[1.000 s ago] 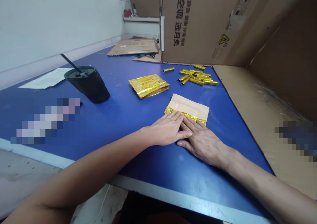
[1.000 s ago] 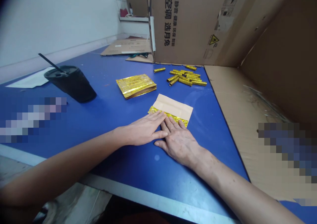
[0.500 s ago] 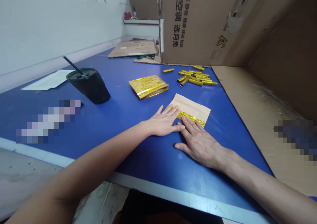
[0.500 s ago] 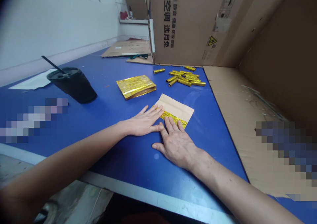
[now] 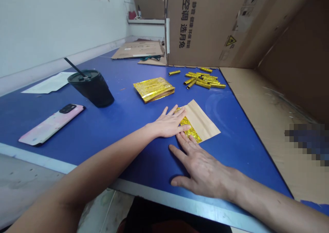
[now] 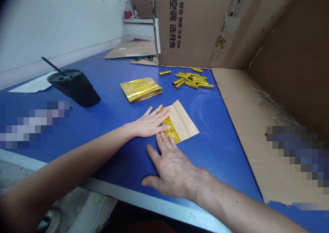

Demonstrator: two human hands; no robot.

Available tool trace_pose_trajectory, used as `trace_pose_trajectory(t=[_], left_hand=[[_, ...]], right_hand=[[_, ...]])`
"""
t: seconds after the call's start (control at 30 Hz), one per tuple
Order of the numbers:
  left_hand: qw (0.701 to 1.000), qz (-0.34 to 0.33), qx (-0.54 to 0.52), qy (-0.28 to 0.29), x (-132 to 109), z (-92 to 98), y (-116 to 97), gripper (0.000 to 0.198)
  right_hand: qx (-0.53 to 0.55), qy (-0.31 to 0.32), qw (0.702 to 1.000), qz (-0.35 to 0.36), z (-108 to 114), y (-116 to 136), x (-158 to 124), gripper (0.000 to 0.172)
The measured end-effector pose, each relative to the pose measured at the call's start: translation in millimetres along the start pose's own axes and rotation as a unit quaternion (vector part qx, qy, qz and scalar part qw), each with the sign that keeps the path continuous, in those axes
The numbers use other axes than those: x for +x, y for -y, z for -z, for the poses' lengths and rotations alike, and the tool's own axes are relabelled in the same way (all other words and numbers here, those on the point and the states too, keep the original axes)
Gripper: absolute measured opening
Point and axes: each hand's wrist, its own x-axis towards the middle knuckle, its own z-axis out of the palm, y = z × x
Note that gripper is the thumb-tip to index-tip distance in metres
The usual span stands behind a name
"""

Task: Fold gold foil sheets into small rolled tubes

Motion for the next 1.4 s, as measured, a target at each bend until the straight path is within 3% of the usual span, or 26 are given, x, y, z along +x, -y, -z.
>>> trace_pose_trajectory(t=[0.17, 0.27, 0.37, 0.43, 0.5, 0.63, 0.8, 1.07, 1.17, 1.27, 1.33, 1.4], left_hand=[[1.0, 0.0, 0.01, 0.01, 1, -0.6, 0, 0.08], [1.0, -0.004, 0.013, 0.014, 1, 0.0, 1, 0.083], [1.0, -0.007, 0.012, 0.015, 1, 0.8, 0, 0.084], [1.0, -0.009, 0.014, 0.014, 0, 1.4, 0, 0.081], [1.0, -0.007, 0.021, 0.015, 0, 1.8, -1, 0.075], [0.999, -0.005, 0.032, 0.021, 0, 2.0, -2, 0.071], [1.0, -0.006, 0.027, 0.007, 1, 0.8, 0, 0.076], [0.999, 0.029, 0.029, -0.005, 5, 0.3, 5, 0.068], [0.993, 0.097, 0.042, -0.049, 6, -1.2, 7, 0.064], [0.97, 0.149, 0.097, -0.167, 3, 0.7, 0, 0.071], [0.952, 0.134, 0.134, -0.239, -3, 3.7, -9, 0.066], [0.963, 0.079, 0.137, -0.22, -9, 6.0, -20, 0.037]], right_hand=[[0.045, 0.015, 0.999, 0.024, 6, 4, -4, 0.077], [0.082, -0.011, 0.994, 0.076, 9, 5, -6, 0.06], [0.135, -0.138, 0.975, 0.106, 9, -3, -4, 0.031], [0.116, -0.249, 0.955, 0.109, 9, -13, -1, 0.024], [0.038, -0.285, 0.951, 0.112, 8, -23, 2, 0.023], [-0.104, -0.212, 0.969, 0.074, 7, -25, 4, 0.029], [-0.19, -0.11, 0.976, -0.014, 7, -8, 2, 0.038], [-0.232, -0.074, 0.97, -0.013, 8, -3, 0, 0.048], [-0.234, -0.074, 0.969, -0.007, 10, -2, 0, 0.046], [-0.229, -0.075, 0.97, -0.007, 10, -1, 1, 0.044], [-0.222, -0.08, 0.972, -0.009, 9, -2, 1, 0.042], [-0.213, -0.087, 0.973, -0.009, 8, -2, 2, 0.041]])
